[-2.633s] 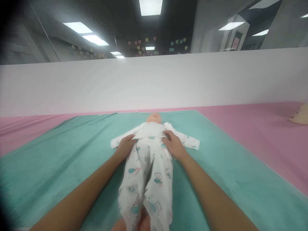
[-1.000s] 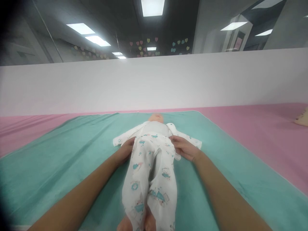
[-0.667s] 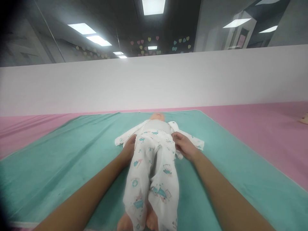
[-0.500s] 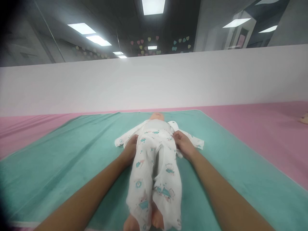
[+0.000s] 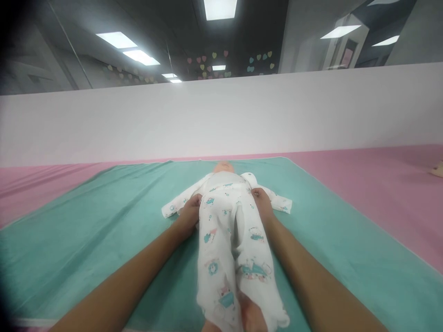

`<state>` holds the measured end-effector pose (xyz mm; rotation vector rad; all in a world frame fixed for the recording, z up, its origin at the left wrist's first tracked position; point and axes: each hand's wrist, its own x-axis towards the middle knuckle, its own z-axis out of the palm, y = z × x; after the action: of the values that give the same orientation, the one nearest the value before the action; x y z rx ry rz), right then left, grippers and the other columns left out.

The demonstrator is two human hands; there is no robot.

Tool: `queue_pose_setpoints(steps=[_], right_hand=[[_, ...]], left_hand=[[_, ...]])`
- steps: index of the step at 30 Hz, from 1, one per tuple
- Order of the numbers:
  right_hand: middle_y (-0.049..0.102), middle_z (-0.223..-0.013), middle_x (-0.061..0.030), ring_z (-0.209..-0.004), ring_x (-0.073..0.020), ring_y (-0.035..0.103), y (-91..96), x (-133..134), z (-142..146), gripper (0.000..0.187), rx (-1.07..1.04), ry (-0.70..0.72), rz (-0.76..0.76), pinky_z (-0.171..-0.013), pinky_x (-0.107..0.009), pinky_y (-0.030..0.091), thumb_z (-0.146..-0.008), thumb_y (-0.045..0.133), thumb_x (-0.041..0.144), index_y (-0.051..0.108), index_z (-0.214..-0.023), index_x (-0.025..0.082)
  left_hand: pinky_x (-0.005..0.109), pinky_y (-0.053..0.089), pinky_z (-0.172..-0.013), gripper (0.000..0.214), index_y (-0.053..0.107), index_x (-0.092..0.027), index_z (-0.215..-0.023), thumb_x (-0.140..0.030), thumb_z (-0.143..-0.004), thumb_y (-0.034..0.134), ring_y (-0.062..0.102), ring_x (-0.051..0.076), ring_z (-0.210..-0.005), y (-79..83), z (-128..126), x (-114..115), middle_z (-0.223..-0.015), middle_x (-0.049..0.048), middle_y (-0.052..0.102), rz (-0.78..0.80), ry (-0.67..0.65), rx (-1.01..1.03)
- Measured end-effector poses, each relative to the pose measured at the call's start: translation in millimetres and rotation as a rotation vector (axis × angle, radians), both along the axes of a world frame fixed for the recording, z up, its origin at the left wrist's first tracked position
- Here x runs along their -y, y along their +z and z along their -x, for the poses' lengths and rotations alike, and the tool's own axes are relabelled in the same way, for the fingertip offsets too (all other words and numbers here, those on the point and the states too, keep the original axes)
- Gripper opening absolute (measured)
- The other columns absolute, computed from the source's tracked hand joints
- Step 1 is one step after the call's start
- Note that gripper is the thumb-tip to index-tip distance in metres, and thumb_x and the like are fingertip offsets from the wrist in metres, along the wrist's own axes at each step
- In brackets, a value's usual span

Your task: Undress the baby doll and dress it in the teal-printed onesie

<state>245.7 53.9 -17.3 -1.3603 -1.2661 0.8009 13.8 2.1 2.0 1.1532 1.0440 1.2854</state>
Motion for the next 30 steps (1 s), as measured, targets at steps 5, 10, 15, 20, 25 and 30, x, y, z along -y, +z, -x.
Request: queue_pose_setpoints(steps=[5, 10, 15, 20, 25, 30], right_hand=[[0.059, -0.07, -0.0013, -0.069, -0.0207, 0.052, -4.5, -8, -6, 0.016, 0.03, 0.001, -0.021, -0.062, -0.032, 0.039, -0.061, 0.054, 0.037, 0.051, -0.068, 0.023], [0.057, -0.064, 0.0007, -0.064, -0.0183, 0.05, -0.3, 3, -1, 0.02, 0.07, 0.093, -0.014, -0.059, -0.03, 0.037, -0.067, 0.053, 0.04, 0.054, -0.073, 0.021], [0.058, -0.071, 0.0009, -0.072, -0.0186, 0.049, 10.0, 10, 1, 0.017, 0.191, 0.229, -0.024, -0.066, -0.03, 0.036, -0.072, 0.048, 0.036, 0.054, -0.071, 0.02], [0.058, -0.07, 0.0013, -0.074, -0.0197, 0.05, 10.3, 7, -4, 0.017, 0.188, 0.318, -0.038, -0.07, -0.032, 0.039, -0.071, 0.052, 0.036, 0.057, -0.071, 0.02], [0.063, -0.07, 0.0003, -0.074, -0.0225, 0.054, 14.9, 12, -9, 0.017, 0.179, 0.386, -0.007, -0.071, -0.035, 0.041, -0.061, 0.061, 0.029, 0.064, -0.077, 0.022], [0.066, -0.071, -0.0014, -0.075, -0.025, 0.056, 18.6, 17, -12, 0.019, 0.203, 0.434, -0.008, -0.07, -0.036, 0.043, -0.061, 0.061, 0.026, 0.067, -0.078, 0.021]], left_hand=[[0.018, 0.03, -0.041, 0.023, 0.037, -0.02, -0.066, -0.01, -0.054, 0.054, 0.038, 0.006, -0.041, 3.0, -6, 4, -0.051, -0.009, 0.045, 0.015, -0.031, 0.001], [0.019, 0.033, -0.048, 0.02, 0.04, -0.019, -0.069, -0.013, -0.058, 0.056, 0.044, 0.008, -0.054, -0.1, -3, 2, -0.061, -0.0064, 0.05, -0.069, 0.053, -0.094], [0.02, 0.033, -0.053, 0.022, 0.041, -0.021, -0.075, -0.016, -0.06, 0.057, 0.043, 0.009, -0.059, -0.3, -4, 1, -0.062, -0.0068, 0.048, -0.117, 0.161, -0.188], [0.021, 0.034, -0.055, 0.022, 0.04, -0.021, -0.079, -0.015, -0.064, 0.055, 0.045, 0.01, -0.061, -2.6, -5, 2, -0.066, -0.0057, 0.049, -0.163, 0.171, -0.181], [0.023, 0.039, -0.06, 0.026, 0.044, -0.021, -0.086, -0.011, -0.064, 0.056, 0.051, 0.012, -0.069, -1.4, -5, 3, -0.073, -0.003, 0.055, -0.151, 0.175, -0.187], [0.026, 0.042, -0.066, 0.03, 0.048, -0.02, -0.089, -0.009, -0.064, 0.058, 0.056, 0.015, -0.076, 1.4, -4, 4, -0.083, 0.0008, 0.062, -0.115, 0.185, -0.173]])
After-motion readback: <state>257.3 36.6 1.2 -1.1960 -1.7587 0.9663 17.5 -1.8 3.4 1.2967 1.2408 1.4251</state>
